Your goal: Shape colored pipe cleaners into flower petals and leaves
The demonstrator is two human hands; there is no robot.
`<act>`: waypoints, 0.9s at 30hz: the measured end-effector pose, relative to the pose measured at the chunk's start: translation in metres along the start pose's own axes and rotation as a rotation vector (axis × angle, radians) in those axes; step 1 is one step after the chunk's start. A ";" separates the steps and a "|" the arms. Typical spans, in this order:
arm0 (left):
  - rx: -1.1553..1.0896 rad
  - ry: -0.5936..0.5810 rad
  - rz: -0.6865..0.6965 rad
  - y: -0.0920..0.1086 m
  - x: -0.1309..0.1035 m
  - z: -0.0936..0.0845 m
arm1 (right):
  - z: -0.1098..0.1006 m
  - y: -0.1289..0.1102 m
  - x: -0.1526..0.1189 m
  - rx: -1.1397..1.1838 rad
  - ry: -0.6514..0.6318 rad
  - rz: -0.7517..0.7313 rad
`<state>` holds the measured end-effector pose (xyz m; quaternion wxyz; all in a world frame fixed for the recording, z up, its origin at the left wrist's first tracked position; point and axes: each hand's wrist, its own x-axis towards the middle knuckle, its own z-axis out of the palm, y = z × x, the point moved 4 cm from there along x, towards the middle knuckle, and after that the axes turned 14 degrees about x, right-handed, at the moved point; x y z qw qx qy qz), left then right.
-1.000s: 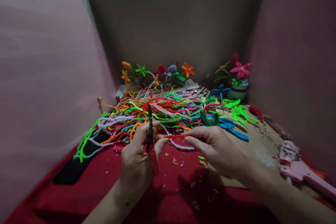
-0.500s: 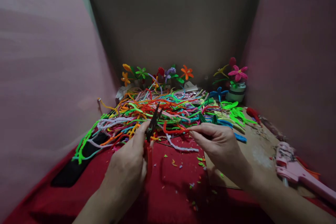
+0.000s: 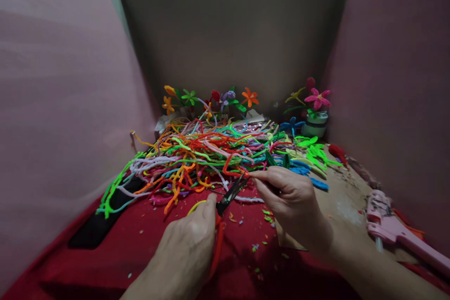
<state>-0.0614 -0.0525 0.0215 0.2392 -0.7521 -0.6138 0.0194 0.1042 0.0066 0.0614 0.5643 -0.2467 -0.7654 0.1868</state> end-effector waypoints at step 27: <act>-0.151 0.080 0.047 -0.002 0.003 -0.003 | -0.001 0.009 0.000 0.189 0.018 0.209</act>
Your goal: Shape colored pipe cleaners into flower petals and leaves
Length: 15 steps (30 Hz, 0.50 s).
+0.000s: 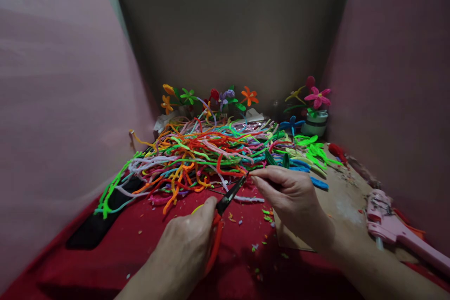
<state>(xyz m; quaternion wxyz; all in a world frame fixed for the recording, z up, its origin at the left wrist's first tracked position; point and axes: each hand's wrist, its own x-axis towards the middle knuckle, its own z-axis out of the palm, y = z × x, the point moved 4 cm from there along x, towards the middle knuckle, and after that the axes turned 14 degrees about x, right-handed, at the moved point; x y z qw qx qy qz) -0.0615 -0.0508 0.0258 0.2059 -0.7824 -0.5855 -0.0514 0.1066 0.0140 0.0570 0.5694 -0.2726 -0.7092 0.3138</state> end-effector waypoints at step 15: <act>0.050 -0.249 -0.048 0.004 0.012 0.007 | 0.005 0.004 -0.001 0.005 -0.040 0.057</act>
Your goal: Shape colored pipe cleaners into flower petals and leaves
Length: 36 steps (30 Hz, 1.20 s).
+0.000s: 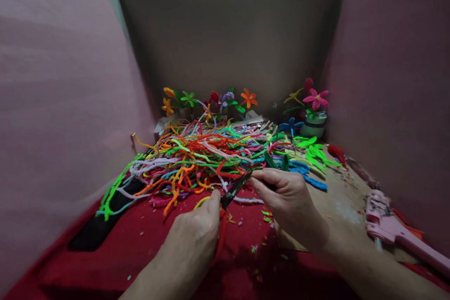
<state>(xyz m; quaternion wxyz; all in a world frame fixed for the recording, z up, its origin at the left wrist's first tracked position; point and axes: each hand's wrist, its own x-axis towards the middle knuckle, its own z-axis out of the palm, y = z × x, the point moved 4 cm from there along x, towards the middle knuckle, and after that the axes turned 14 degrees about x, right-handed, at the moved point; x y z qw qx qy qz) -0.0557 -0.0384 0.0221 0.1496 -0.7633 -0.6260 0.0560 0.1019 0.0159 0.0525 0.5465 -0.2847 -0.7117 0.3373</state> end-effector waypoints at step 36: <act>-1.993 0.440 -0.295 -0.026 0.072 -0.025 | 0.031 0.038 -0.005 0.989 -0.264 0.838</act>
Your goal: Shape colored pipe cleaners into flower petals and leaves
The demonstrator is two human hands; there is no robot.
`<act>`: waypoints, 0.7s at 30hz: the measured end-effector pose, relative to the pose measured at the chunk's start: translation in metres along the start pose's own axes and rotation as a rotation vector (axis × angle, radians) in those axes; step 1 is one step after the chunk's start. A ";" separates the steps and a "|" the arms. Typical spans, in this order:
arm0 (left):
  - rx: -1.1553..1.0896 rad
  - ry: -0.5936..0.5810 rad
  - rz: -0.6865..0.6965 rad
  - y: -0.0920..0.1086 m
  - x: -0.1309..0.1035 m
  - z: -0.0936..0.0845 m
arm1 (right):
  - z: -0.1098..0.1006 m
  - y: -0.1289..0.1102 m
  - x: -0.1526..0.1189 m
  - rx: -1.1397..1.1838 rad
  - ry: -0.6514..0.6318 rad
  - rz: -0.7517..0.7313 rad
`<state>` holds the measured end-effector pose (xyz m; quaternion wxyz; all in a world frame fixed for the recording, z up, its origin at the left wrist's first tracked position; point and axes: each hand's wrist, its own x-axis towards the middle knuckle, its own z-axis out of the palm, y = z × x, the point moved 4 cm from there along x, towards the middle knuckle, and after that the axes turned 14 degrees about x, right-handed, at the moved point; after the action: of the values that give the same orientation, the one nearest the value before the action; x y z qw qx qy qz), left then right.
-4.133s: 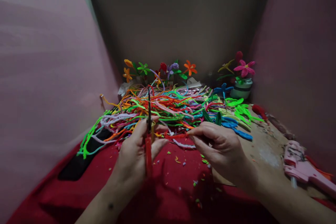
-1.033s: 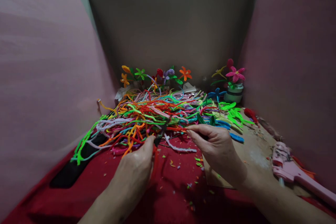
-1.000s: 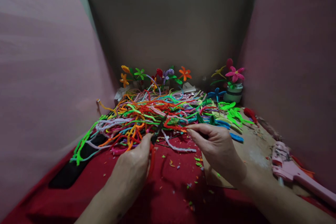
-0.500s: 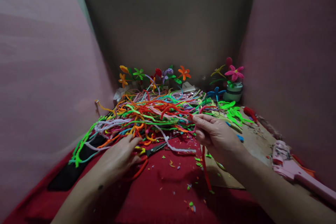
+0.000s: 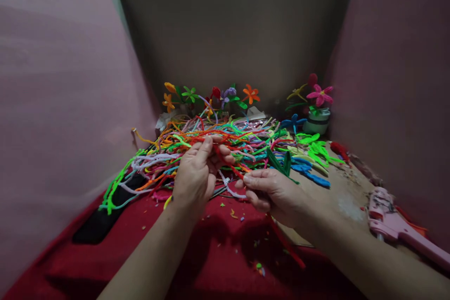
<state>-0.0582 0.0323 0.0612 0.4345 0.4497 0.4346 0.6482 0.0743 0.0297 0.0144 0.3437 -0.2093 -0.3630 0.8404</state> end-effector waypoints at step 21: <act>0.251 0.178 0.076 -0.005 0.044 -0.036 | -0.009 0.014 0.001 0.077 0.068 0.072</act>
<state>-0.1014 0.0697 0.0579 0.3096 0.4574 0.5318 0.6420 0.0725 0.0275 -0.0023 0.3331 -0.2372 -0.3106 0.8581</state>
